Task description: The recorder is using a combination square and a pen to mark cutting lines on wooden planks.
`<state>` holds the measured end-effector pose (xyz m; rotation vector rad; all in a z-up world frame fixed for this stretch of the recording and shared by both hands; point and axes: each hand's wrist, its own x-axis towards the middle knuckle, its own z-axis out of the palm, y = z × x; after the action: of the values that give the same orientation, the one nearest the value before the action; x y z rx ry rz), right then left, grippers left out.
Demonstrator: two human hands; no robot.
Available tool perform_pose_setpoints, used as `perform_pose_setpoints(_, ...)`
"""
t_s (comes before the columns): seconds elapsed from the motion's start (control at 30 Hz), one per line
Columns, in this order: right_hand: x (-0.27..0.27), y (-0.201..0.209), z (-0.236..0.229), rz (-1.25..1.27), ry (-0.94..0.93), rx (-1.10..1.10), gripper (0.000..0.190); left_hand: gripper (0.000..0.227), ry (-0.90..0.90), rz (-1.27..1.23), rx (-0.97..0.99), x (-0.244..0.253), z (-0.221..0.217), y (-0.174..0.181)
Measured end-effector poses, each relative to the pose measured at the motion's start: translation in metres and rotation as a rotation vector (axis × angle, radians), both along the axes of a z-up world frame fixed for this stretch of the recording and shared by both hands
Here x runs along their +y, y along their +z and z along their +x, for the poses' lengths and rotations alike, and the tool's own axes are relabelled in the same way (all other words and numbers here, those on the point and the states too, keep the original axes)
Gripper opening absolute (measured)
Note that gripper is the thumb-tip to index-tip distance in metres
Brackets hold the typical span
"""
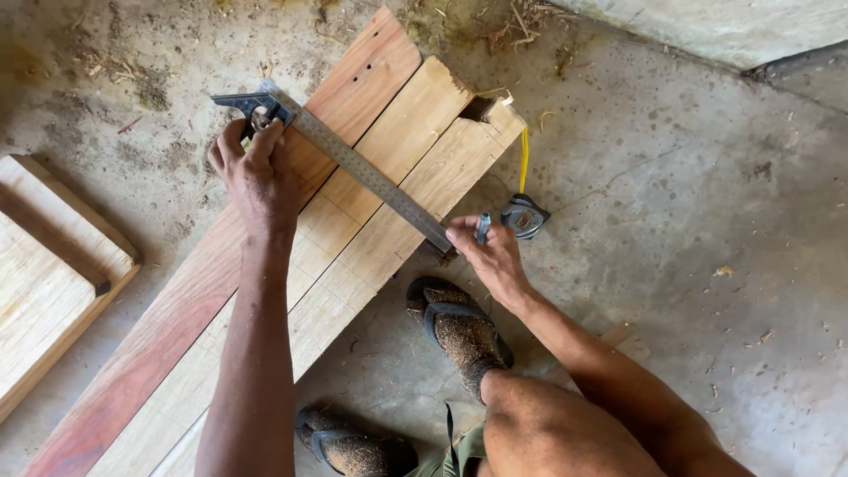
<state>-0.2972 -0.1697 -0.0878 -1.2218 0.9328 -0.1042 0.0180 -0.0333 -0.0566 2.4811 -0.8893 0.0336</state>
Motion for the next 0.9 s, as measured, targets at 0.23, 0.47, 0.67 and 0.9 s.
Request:
perform_pose_setpoints(0.23,-0.003,-0.003,0.006,0.144,-0.046,-0.068,0.026,0.017,0.015,-0.017,-0.01,-0.011,-0.005,0.0)
perform_pose_setpoints(0.47,-0.004,-0.001,0.008,0.221,-0.071,-0.036,0.025,0.016,-0.003,-0.007,-0.02,-0.012,-0.003,-0.003)
perform_pose_setpoints(0.67,-0.005,0.0,0.008,0.285,-0.096,-0.051,0.024,0.016,-0.017,-0.028,-0.036,-0.016,-0.007,0.003)
perform_pose_setpoints(0.9,-0.005,-0.001,0.006,0.328,-0.113,-0.081,0.024,0.015,-0.001,-0.053,-0.013,-0.015,-0.009,0.003)
